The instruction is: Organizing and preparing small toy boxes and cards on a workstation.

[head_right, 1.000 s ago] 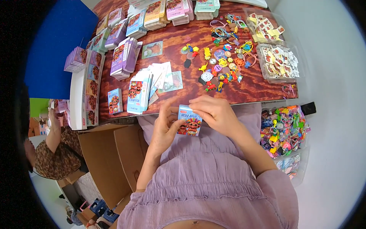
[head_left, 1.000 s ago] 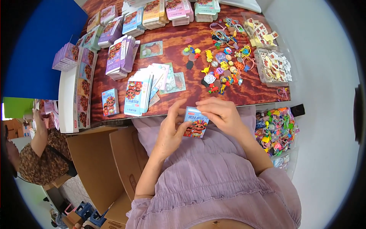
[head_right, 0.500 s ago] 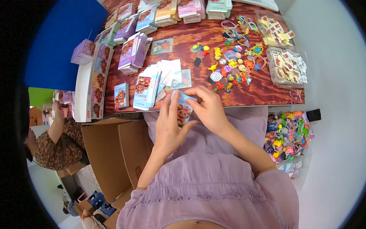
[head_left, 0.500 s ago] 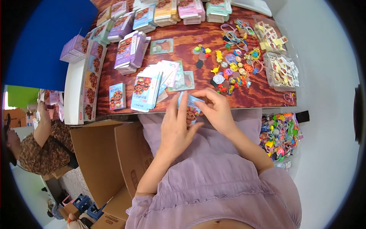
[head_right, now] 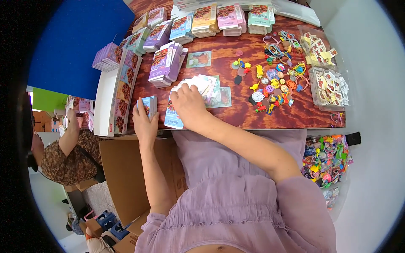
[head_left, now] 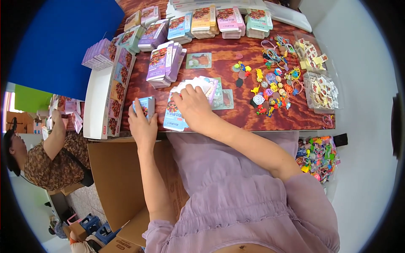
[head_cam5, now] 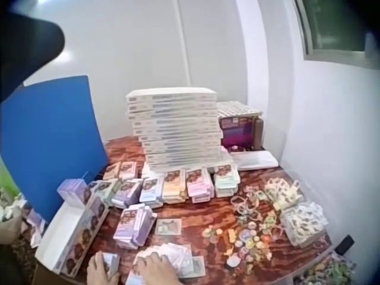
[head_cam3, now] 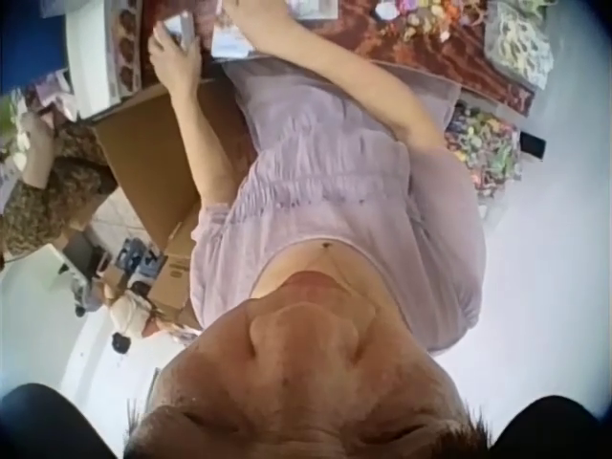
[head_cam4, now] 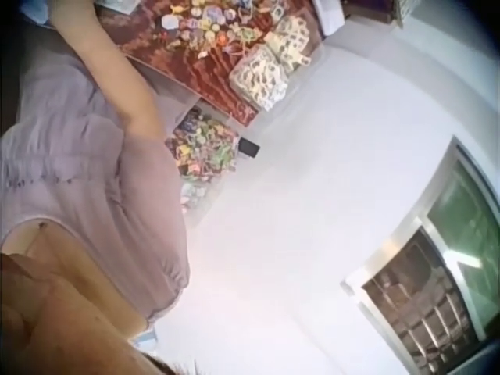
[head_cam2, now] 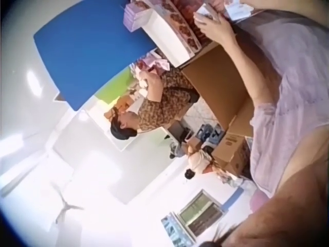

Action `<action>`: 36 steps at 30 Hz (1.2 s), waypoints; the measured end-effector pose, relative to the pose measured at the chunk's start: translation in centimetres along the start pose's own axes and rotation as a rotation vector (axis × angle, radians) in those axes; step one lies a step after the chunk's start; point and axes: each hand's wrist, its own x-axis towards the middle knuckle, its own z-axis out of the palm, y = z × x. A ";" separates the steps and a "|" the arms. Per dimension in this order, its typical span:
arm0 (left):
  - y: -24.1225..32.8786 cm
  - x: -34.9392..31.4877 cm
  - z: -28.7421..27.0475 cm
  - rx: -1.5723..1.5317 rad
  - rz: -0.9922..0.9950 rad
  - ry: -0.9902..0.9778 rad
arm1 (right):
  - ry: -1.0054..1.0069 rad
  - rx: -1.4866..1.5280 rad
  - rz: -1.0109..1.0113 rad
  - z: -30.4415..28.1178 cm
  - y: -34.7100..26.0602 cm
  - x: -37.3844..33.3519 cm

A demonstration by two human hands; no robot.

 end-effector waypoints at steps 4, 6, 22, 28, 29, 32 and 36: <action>0.4 0.1 -0.4 0.118 0.056 0.156 | 0.057 0.094 0.062 -0.3 1.0 0.7; 3.4 -0.7 -2.2 -0.079 0.131 0.156 | 0.280 0.197 0.059 -1.5 2.1 0.4; 12.5 -7.8 -0.6 -1.634 -0.075 -0.834 | 0.063 1.254 0.397 -12.6 5.0 -12.2; 13.5 -8.6 0.6 -1.772 -0.161 -1.058 | 0.119 1.757 0.650 -10.5 3.6 -13.4; 13.9 -8.6 0.2 -1.830 -0.147 -1.009 | 0.134 1.681 0.611 -10.8 3.7 -13.4; 14.1 -8.9 0.0 -1.834 -0.120 -0.982 | 0.084 1.591 0.543 -11.2 4.1 -13.9; 13.2 -10.2 1.6 -1.660 -0.095 -0.916 | 0.211 1.225 0.336 -10.8 4.7 -13.5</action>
